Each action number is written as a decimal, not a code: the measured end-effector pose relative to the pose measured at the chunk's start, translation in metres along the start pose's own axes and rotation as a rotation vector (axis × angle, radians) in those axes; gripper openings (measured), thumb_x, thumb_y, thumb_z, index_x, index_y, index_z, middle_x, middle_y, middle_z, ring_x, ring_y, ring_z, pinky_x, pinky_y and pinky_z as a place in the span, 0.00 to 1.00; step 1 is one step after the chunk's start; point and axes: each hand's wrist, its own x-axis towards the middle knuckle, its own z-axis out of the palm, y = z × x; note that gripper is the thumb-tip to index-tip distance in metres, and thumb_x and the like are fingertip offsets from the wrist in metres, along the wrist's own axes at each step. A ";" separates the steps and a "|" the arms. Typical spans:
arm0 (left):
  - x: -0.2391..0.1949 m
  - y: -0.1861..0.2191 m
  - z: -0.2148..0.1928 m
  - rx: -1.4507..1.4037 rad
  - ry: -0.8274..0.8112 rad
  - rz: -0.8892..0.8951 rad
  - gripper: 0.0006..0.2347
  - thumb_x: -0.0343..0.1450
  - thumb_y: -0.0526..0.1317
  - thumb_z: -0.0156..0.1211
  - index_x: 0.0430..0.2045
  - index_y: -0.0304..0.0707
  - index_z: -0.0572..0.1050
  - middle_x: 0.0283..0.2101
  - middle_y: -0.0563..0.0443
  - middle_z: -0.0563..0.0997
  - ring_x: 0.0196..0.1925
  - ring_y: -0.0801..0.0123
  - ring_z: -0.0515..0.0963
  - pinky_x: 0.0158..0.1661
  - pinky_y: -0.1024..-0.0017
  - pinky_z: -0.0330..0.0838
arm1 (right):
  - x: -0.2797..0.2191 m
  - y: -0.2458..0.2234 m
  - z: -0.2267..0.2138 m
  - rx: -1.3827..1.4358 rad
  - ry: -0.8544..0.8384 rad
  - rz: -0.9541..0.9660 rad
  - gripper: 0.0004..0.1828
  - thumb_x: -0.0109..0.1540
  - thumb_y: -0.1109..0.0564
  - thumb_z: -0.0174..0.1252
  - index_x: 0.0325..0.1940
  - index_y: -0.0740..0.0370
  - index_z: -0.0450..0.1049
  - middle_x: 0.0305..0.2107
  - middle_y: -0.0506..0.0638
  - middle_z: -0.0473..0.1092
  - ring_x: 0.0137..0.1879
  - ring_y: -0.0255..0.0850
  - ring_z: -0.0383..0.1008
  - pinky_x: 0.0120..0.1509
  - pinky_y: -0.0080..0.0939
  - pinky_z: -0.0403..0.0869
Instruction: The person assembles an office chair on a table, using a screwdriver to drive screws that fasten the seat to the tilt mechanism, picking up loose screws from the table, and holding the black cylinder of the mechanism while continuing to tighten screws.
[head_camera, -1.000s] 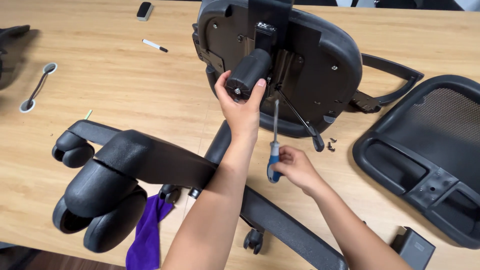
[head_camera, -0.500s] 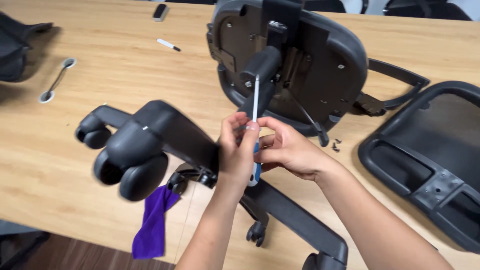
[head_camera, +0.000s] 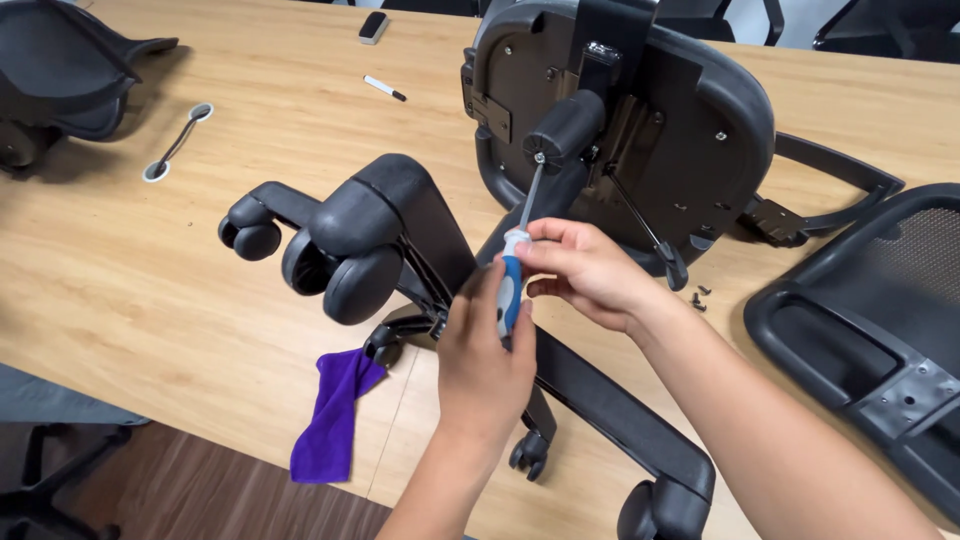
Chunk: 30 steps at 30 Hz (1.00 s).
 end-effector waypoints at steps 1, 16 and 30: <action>0.000 -0.002 0.001 0.002 0.003 0.001 0.21 0.73 0.37 0.61 0.61 0.32 0.67 0.58 0.33 0.77 0.56 0.44 0.81 0.52 0.60 0.77 | 0.002 -0.006 0.004 0.000 -0.003 -0.002 0.13 0.68 0.55 0.59 0.54 0.64 0.72 0.41 0.50 0.76 0.44 0.36 0.76 0.50 0.40 0.75; -0.012 -0.010 -0.007 0.120 0.143 0.189 0.14 0.70 0.31 0.66 0.47 0.28 0.71 0.53 0.35 0.74 0.41 0.55 0.82 0.37 0.66 0.78 | 0.066 -0.019 0.012 0.238 0.326 -0.132 0.13 0.69 0.59 0.47 0.57 0.64 0.69 0.42 0.55 0.74 0.43 0.42 0.76 0.46 0.47 0.79; -0.009 -0.015 -0.017 0.266 0.210 0.336 0.12 0.67 0.29 0.68 0.44 0.27 0.78 0.46 0.40 0.78 0.36 0.55 0.81 0.33 0.65 0.76 | 0.066 -0.015 0.005 0.293 0.333 -0.091 0.14 0.70 0.59 0.44 0.58 0.66 0.67 0.43 0.58 0.73 0.46 0.46 0.78 0.52 0.53 0.82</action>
